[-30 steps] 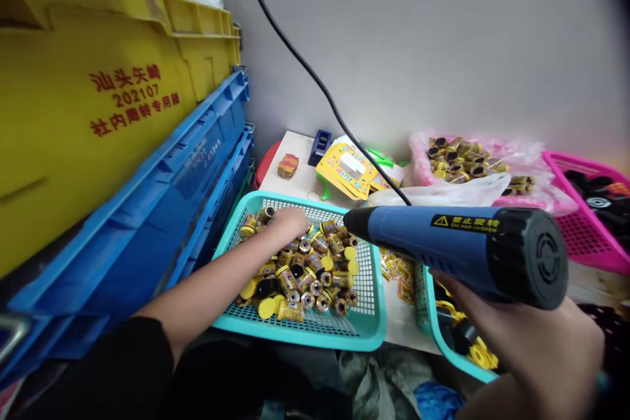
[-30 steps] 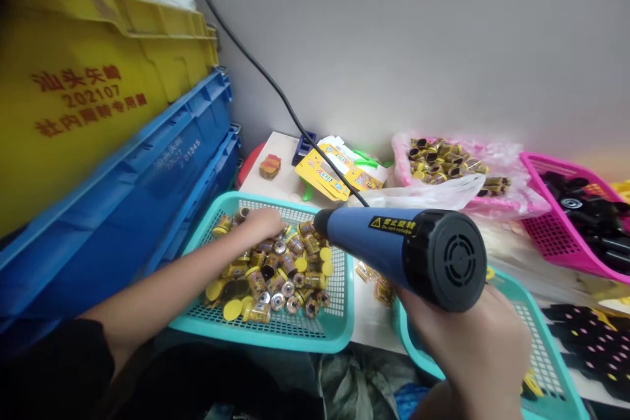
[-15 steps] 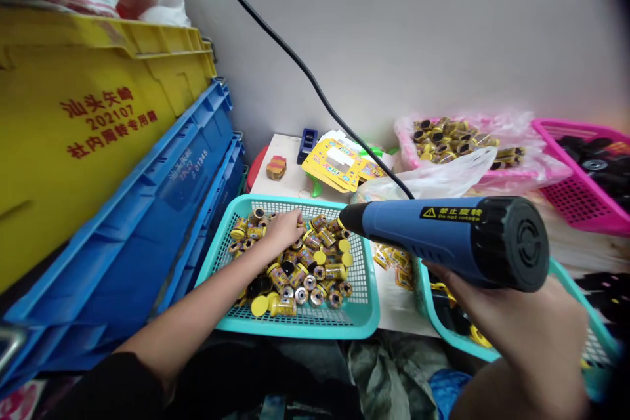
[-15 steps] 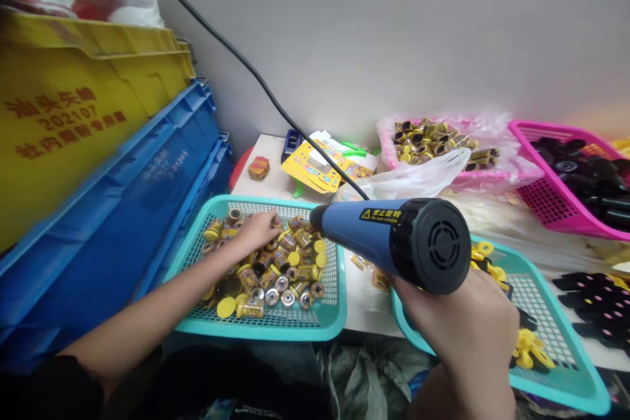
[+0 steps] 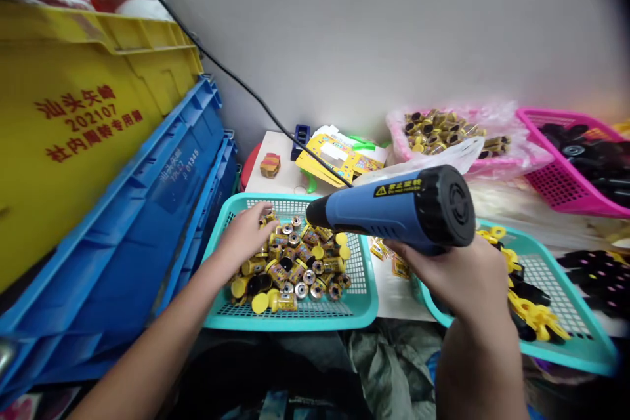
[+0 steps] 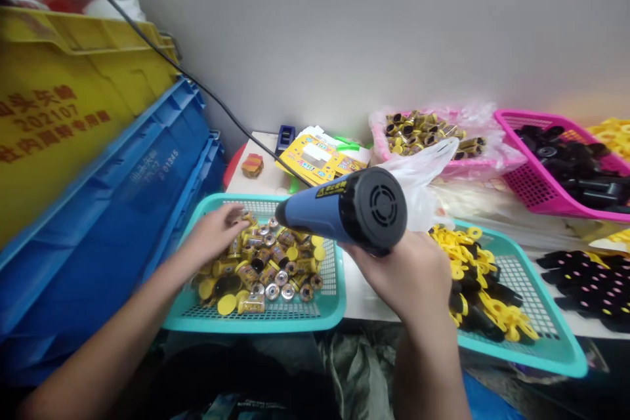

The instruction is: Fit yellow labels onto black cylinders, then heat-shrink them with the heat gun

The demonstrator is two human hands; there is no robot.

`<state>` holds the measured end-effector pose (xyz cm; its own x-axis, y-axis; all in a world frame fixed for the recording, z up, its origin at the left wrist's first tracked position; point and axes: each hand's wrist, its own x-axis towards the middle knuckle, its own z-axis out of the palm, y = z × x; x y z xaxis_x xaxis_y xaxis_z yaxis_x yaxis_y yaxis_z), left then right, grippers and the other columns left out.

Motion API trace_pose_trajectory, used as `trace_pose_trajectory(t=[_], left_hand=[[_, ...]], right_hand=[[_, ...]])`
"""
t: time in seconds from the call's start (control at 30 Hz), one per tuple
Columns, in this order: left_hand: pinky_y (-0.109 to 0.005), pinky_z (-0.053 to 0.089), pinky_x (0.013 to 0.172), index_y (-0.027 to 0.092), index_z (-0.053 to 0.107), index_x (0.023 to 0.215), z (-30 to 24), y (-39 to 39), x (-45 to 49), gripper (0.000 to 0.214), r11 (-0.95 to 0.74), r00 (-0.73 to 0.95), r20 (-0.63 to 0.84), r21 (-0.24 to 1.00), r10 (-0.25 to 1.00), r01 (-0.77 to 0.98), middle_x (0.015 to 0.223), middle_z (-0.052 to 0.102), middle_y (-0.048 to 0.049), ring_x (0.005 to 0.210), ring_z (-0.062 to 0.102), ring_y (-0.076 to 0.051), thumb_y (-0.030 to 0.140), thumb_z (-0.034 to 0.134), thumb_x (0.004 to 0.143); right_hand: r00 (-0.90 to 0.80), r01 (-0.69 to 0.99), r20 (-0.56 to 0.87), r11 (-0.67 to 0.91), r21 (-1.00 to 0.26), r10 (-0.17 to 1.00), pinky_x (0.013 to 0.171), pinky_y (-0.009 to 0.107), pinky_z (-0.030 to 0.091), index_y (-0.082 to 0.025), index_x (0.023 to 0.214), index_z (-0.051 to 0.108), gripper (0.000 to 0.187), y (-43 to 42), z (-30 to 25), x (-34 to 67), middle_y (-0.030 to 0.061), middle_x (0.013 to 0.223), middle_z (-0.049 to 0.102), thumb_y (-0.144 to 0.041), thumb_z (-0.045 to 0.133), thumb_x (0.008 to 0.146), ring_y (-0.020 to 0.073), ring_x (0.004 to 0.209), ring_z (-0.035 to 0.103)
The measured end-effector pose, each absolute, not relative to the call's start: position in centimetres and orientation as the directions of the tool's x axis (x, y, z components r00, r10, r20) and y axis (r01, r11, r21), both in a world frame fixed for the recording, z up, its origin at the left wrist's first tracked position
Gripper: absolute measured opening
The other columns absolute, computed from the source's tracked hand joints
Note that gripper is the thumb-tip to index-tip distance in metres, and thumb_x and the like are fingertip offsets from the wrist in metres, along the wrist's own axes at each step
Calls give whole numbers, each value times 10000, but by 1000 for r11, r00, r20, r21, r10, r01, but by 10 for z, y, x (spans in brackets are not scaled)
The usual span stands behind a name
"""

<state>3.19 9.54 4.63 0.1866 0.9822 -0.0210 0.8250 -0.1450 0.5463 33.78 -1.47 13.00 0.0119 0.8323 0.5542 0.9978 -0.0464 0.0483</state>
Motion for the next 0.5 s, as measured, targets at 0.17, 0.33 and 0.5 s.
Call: trace_pose_trajectory(t=[0.17, 0.33, 0.5], left_hand=[[-412, 443, 998, 202, 674, 1039, 36, 56, -29, 347, -126, 1, 243, 499, 970, 857, 1117, 711, -92, 1102, 617, -277, 431, 481, 864], [-467, 427, 1028, 180, 630, 1113, -3, 31, -54, 415, -29, -144, 268, 552, 953, 834, 1213, 657, -136, 1169, 575, -305, 461, 497, 838], [-475, 435, 1033, 190, 538, 1260, -18, 25, -51, 499, 36, -203, 178, 659, 963, 751, 1268, 616, -140, 1206, 551, -306, 470, 511, 848]], right_hand=[[-69, 997, 574, 76, 13, 816, 508, 291, 308, -185, 707, 666, 537, 1, 128, 321, 96, 640, 643, -698, 532, 794, 229, 574, 601], [-75, 997, 569, 54, 53, 819, 505, 292, 276, -182, 684, 659, 562, 4, 130, 313, 92, 608, 633, -712, 514, 800, 214, 533, 574], [-27, 997, 521, -16, 78, 853, 508, 300, 283, -188, 696, 665, 558, -2, 134, 304, 104, 634, 652, -716, 515, 794, 236, 549, 589]])
